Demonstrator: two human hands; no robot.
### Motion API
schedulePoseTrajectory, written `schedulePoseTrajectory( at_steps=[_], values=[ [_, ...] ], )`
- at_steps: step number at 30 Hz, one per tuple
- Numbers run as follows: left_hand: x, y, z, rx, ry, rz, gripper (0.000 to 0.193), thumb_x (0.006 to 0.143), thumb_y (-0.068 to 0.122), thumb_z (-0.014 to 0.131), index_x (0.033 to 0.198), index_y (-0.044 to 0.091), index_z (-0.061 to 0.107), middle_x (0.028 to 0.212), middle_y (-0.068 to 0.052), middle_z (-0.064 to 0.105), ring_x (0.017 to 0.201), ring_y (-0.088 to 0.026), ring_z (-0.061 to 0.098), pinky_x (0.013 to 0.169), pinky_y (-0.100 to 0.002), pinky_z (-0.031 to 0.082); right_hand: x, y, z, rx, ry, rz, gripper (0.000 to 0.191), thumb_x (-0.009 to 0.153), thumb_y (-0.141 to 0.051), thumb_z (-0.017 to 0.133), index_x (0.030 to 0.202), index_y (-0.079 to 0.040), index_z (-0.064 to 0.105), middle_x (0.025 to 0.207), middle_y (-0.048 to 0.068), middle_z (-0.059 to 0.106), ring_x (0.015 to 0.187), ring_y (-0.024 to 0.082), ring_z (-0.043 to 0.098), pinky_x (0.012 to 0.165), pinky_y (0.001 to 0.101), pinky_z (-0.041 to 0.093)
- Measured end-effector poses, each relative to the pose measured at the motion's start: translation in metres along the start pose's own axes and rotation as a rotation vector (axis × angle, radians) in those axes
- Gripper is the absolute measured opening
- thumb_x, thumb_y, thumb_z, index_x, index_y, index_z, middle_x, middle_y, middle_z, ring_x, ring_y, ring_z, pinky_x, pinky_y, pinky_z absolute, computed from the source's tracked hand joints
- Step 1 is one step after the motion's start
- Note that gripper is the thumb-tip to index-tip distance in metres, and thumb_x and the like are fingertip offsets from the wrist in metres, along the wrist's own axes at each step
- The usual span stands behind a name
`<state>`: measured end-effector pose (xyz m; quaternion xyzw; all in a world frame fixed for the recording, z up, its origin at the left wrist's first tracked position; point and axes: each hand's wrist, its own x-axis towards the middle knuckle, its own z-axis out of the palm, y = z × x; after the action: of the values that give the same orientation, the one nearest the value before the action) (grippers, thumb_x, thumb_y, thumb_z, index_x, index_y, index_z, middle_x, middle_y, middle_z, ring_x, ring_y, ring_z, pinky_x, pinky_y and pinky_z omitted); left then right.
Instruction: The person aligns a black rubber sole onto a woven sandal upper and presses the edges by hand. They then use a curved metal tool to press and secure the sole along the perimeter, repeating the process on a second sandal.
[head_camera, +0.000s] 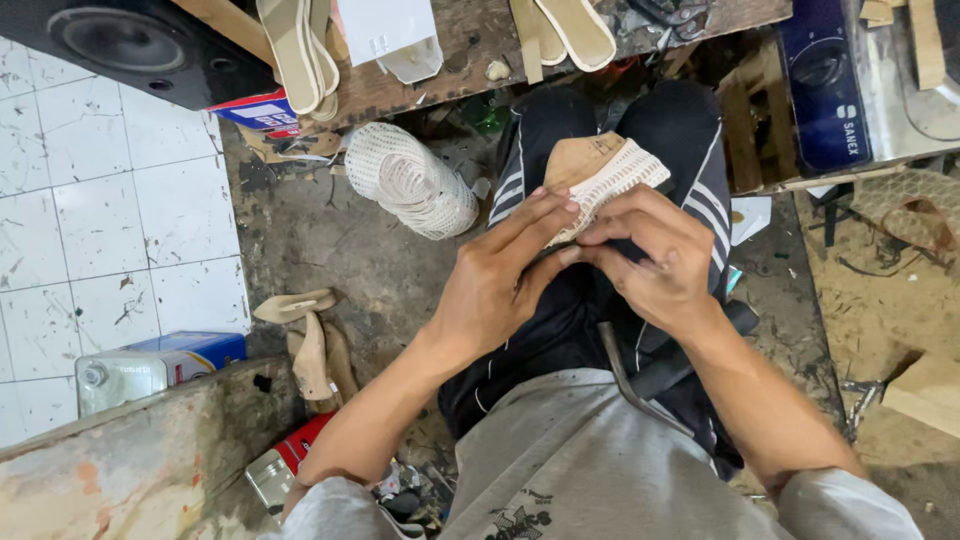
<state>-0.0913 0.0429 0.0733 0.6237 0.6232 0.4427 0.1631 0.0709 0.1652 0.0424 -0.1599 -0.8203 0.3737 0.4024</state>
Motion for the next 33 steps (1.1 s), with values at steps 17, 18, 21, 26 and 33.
schedulePoseTrajectory(
  at_steps=[17,18,21,26,33],
  values=[
    [-0.005,-0.028,0.004,0.076,0.104,-0.132,0.042,0.084,0.012,0.085,0.122,0.005,0.071,0.129,-0.012,0.071,0.118,-0.030,0.071,0.098,-0.037,0.058,0.002,0.026,0.020,0.031,-0.229,0.113,0.028,0.075,0.009,0.084,0.092,0.000,0.064,0.092,0.010,0.063,0.087,0.023,0.066,0.075,0.0318,0.054],
    [-0.006,-0.030,0.004,0.049,0.105,-0.138,0.041,0.085,0.011,0.085,0.123,0.005,0.071,0.130,-0.012,0.071,0.119,-0.030,0.072,0.099,-0.037,0.059,0.003,0.027,0.020,0.042,-0.220,0.116,0.028,0.075,0.009,0.084,0.092,0.000,0.064,0.093,0.010,0.064,0.087,0.023,0.066,0.075,0.0315,0.054],
    [-0.008,-0.037,0.005,0.039,0.116,-0.131,0.038,0.086,0.010,0.086,0.121,0.006,0.072,0.129,-0.010,0.072,0.117,-0.028,0.073,0.098,-0.036,0.060,0.004,0.028,0.021,0.072,-0.197,0.110,0.030,0.075,0.008,0.086,0.095,0.000,0.065,0.095,0.010,0.065,0.087,0.021,0.068,0.076,0.0303,0.055],
    [-0.013,-0.048,0.010,-0.008,0.161,-0.111,0.035,0.086,0.006,0.086,0.119,0.007,0.073,0.127,-0.010,0.072,0.119,-0.028,0.073,0.100,-0.036,0.061,0.006,0.027,0.028,0.167,-0.132,0.433,0.057,0.076,0.001,0.090,0.122,-0.001,0.057,0.091,0.005,0.068,0.082,0.015,0.067,0.076,0.0271,0.055],
    [-0.022,-0.070,0.003,-0.119,0.171,-0.168,0.034,0.086,0.005,0.083,0.119,0.006,0.072,0.130,-0.012,0.072,0.125,-0.029,0.070,0.108,-0.041,0.056,0.017,0.037,0.018,-0.318,-0.252,-0.024,0.084,0.055,-0.024,0.100,0.125,-0.003,0.058,0.121,0.016,0.057,0.111,0.038,0.055,0.094,0.0476,0.045]
  ],
)
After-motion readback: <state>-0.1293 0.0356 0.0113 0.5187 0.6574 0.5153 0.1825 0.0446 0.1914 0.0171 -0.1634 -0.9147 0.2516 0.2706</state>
